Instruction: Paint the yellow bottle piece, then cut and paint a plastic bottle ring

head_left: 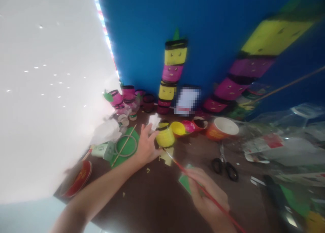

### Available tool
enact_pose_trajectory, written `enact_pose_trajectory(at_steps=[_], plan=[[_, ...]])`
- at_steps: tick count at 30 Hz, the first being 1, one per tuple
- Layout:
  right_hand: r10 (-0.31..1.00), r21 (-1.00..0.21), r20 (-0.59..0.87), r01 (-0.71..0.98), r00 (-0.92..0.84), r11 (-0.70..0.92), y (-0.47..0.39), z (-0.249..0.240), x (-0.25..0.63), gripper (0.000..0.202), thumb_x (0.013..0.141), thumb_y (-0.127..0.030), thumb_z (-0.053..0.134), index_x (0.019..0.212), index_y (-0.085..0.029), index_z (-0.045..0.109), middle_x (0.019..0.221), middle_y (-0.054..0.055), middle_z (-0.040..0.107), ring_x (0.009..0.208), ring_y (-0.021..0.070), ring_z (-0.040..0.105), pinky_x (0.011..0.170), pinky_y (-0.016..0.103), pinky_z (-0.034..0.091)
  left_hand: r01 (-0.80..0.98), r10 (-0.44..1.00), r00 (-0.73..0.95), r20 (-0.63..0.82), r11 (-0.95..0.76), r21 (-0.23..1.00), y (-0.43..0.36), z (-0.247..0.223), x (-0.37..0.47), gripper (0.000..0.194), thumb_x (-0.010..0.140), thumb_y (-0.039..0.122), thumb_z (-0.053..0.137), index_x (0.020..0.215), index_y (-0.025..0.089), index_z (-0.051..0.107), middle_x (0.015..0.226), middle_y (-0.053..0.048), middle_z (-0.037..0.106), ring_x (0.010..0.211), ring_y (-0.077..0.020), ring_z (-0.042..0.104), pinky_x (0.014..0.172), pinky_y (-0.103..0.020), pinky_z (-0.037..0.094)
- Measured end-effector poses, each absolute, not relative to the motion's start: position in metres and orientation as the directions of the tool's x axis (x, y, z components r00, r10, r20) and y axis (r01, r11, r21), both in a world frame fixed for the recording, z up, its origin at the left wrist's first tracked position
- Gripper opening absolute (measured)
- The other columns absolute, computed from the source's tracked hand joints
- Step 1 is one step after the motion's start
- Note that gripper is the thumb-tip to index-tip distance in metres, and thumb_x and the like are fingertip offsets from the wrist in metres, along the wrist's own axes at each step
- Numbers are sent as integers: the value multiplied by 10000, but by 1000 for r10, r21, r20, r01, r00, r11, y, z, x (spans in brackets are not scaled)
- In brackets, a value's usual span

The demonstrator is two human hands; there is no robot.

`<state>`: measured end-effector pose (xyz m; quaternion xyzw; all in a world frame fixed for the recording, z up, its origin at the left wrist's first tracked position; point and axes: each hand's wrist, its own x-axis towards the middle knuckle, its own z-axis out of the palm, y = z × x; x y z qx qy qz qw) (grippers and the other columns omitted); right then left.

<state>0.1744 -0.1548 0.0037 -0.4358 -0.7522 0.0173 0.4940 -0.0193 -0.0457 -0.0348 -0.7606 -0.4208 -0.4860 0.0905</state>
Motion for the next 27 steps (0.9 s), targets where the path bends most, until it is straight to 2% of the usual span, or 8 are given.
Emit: enact_pose_trajectory(at_steps=[4, 13, 18, 24, 27], plan=[[657, -433, 736, 632, -164, 643, -154, 1, 174, 220, 774, -33, 556, 917, -185, 625, 816, 39, 711, 743, 154, 685, 787, 289, 557, 729, 549, 180, 816, -632, 264, -46, -34, -19, 745, 570, 450, 778, 1159, 168, 420, 1231, -207, 455, 1154, -348, 500, 996, -644, 325], [640, -433, 760, 643, -117, 632, -156, 5, 177, 238, 753, -12, 567, 894, -197, 615, 804, 42, 704, 706, 166, 677, 698, 308, 562, 730, 554, 174, 814, -627, 271, -44, -36, -20, 789, 568, 464, 774, 1186, 174, 379, 1227, -203, 446, 1155, -344, 495, 992, -632, 333], [652, -422, 740, 641, -164, 641, -156, 5, 175, 247, 771, -20, 536, 917, -207, 607, 796, 35, 696, 711, 160, 669, 707, 312, 561, 726, 565, 173, 807, -627, 283, -44, -37, -20, 776, 573, 449, 774, 1184, 172, 382, 1231, -203, 441, 1166, -344, 484, 990, -631, 334], [640, -434, 758, 634, -127, 640, -156, 5, 177, 245, 756, -19, 552, 905, -202, 618, 802, 34, 707, 703, 163, 675, 696, 311, 565, 730, 555, 164, 816, -624, 278, -45, -34, -19, 796, 564, 444, 782, 1187, 164, 374, 1213, -204, 446, 1144, -342, 496, 980, -639, 344], [636, -417, 750, 615, -183, 669, -155, 0, 177, 242, 765, -32, 550, 923, -202, 616, 822, 39, 710, 741, 167, 678, 719, 319, 565, 727, 560, 157, 814, -624, 288, -45, -34, -19, 786, 562, 424, 788, 1186, 178, 379, 1213, -194, 452, 1145, -339, 498, 981, -640, 343]])
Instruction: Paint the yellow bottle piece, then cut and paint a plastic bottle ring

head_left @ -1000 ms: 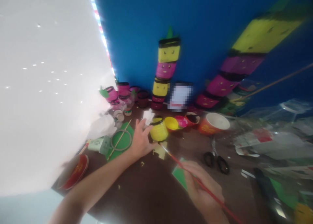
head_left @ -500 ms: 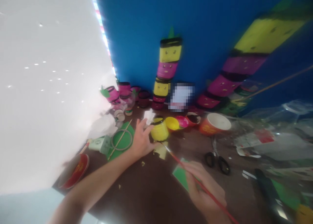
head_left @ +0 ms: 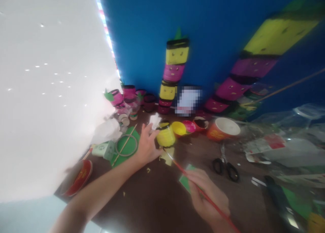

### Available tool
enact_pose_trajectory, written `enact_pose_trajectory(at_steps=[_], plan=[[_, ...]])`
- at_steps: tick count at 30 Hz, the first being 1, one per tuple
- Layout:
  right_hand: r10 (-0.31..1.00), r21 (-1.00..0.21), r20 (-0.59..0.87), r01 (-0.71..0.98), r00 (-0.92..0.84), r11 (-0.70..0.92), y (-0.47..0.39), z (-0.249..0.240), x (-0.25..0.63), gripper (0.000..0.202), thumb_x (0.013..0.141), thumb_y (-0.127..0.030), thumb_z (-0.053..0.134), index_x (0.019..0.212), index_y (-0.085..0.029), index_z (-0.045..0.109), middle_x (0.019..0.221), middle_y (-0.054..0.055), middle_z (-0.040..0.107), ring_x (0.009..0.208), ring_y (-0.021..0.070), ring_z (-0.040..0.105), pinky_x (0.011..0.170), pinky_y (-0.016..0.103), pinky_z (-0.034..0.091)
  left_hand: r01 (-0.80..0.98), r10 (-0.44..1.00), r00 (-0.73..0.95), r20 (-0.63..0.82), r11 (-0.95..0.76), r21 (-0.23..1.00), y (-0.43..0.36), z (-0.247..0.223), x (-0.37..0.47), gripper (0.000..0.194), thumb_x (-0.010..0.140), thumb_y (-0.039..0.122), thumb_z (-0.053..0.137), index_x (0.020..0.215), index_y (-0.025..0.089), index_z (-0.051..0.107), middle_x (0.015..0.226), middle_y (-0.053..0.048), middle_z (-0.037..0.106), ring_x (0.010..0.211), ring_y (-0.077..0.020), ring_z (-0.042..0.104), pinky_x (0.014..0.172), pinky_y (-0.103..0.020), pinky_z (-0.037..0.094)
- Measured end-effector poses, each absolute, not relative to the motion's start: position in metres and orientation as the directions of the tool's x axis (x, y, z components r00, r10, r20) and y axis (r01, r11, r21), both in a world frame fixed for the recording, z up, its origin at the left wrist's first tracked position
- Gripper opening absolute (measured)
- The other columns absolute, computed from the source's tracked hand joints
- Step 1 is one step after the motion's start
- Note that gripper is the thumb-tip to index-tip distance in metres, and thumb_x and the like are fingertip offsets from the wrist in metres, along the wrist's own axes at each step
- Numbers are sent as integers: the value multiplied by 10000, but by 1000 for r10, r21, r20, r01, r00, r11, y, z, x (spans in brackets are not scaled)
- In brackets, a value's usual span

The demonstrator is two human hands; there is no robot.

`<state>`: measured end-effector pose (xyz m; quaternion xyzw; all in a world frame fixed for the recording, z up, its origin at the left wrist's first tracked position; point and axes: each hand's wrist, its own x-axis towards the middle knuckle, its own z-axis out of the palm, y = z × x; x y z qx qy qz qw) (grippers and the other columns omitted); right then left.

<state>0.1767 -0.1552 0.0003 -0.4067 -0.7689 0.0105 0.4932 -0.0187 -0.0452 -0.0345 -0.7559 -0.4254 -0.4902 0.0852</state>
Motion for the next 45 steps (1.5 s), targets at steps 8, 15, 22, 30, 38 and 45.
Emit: enact_pose_trajectory(at_steps=[8, 15, 22, 30, 38, 45], plan=[[587, -399, 802, 636, -107, 660, -156, 5, 183, 210, 754, -7, 543, 870, -172, 603, 778, 52, 682, 720, 165, 660, 714, 328, 559, 729, 556, 167, 814, -626, 278, -45, -35, -20, 849, 552, 493, 784, 1207, 162, 358, 1205, -201, 447, 1157, -341, 486, 987, -640, 343], [541, -349, 840, 736, -28, 580, -159, 3, 193, 251, 799, -40, 528, 984, -175, 628, 869, 70, 699, 812, 190, 666, 744, 335, 544, 701, 508, 205, 837, -673, 236, -47, -33, -21, 768, 549, 445, 794, 1156, 177, 408, 1223, -203, 450, 1147, -340, 508, 993, -629, 341], [737, -567, 665, 724, 122, 392, -158, -1, 188, 268, 863, -134, 487, 1094, -219, 593, 976, 74, 703, 928, 213, 657, 870, 381, 504, 636, 417, 264, 870, -753, 168, -48, -36, -22, 685, 564, 370, 767, 1125, 228, 401, 1245, -173, 447, 1135, -317, 519, 980, -605, 350], [832, -778, 521, 507, 191, 370, -145, -11, 172, 675, 764, -292, 664, 1341, -210, 323, 1244, 155, 547, 1051, 255, 618, 873, 434, 513, 556, 558, 150, 816, -730, 397, -60, -33, -10, 873, 460, 390, 813, 1199, 207, 384, 1199, -148, 467, 1161, -318, 490, 1056, -591, 282], [895, -934, 320, 260, 310, 244, -150, -16, 163, 733, 726, -300, 702, 1339, -267, 303, 1327, 155, 468, 1079, 253, 598, 880, 431, 505, 474, 593, -1, 805, -709, 523, -75, -31, 6, 1023, 393, 447, 854, 1241, 207, 334, 1192, -134, 444, 1142, -305, 499, 1094, -574, 232], [908, -980, 198, 84, 369, 179, -162, -7, 149, 685, 710, -283, 716, 1301, -285, 369, 1290, 125, 515, 1075, 246, 596, 880, 432, 507, 464, 566, -62, 822, -713, 525, -82, -35, 8, 1099, 372, 513, 856, 1259, 239, 268, 1202, -132, 420, 1172, -321, 483, 999, -521, 381]])
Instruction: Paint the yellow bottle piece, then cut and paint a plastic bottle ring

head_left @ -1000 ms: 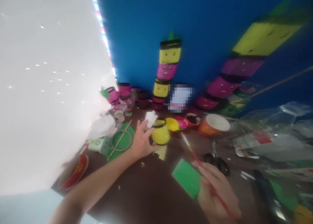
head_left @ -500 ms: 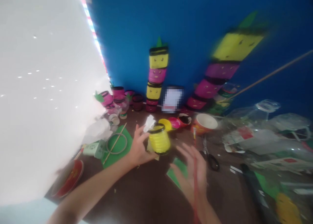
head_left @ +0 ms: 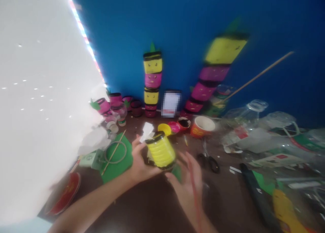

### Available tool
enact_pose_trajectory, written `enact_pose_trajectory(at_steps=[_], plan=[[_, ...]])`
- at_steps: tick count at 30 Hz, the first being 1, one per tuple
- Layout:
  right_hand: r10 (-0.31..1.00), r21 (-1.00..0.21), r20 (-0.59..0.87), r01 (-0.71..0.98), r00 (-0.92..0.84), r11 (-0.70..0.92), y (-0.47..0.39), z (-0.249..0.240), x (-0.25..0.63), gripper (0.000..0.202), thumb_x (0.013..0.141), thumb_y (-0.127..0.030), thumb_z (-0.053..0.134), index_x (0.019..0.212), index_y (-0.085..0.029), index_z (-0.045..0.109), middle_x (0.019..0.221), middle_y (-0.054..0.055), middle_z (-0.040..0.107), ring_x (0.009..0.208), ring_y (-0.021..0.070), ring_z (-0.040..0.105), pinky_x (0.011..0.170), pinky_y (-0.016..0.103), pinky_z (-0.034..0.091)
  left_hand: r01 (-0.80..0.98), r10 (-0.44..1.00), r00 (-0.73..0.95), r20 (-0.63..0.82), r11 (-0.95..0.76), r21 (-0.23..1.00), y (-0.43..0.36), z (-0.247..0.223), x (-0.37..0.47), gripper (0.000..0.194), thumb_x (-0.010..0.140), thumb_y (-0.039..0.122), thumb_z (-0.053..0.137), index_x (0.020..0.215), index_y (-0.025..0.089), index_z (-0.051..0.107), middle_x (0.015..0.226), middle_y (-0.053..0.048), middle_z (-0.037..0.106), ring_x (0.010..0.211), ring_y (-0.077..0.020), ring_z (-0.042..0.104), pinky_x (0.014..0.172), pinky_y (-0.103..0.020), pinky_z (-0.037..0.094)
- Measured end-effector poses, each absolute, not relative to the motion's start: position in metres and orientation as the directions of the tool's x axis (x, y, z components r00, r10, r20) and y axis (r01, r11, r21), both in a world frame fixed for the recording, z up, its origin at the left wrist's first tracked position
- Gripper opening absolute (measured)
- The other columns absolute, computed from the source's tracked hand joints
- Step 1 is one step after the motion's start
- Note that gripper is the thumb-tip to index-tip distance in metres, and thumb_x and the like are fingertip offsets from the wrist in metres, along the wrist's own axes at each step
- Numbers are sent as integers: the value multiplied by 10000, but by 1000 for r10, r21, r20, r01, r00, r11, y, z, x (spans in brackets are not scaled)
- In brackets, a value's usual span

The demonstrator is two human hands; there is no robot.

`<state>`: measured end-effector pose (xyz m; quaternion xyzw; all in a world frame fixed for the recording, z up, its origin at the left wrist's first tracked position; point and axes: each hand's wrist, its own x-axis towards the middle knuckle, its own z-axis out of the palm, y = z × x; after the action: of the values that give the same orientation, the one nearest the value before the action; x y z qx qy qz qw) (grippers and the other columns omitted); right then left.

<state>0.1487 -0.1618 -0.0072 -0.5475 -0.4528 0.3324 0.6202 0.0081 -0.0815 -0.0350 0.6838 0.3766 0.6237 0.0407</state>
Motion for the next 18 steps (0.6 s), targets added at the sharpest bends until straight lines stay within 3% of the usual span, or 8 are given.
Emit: enact_pose_trajectory(at_steps=[6, 12, 18], plan=[[901, -963, 216, 234, 376, 133, -165, -6, 151, 524, 709, -344, 705, 1187, -243, 514, 1172, 101, 597, 1064, 255, 588, 914, 454, 479, 501, 546, -57, 836, -708, 497, -82, -35, 8, 1086, 378, 582, 830, 1253, 248, 281, 1197, -130, 424, 1153, -321, 500, 997, -544, 382], [883, -984, 151, 152, 444, 92, -164, -11, 151, 459, 687, -367, 714, 1092, -204, 572, 1012, 94, 664, 919, 235, 636, 807, 399, 529, 531, 533, -44, 845, -704, 472, -83, -39, 6, 1104, 365, 601, 826, 1255, 288, 252, 1207, -127, 433, 1137, -330, 509, 987, -575, 381], [891, -979, 149, 192, 429, 71, -164, -8, 151, 391, 678, -357, 719, 1022, -202, 614, 975, 85, 678, 896, 238, 641, 811, 414, 527, 574, 543, -31, 839, -677, 460, -83, -41, 4, 993, 407, 578, 826, 1203, 303, 300, 1200, -126, 442, 1132, -332, 516, 989, -578, 383]])
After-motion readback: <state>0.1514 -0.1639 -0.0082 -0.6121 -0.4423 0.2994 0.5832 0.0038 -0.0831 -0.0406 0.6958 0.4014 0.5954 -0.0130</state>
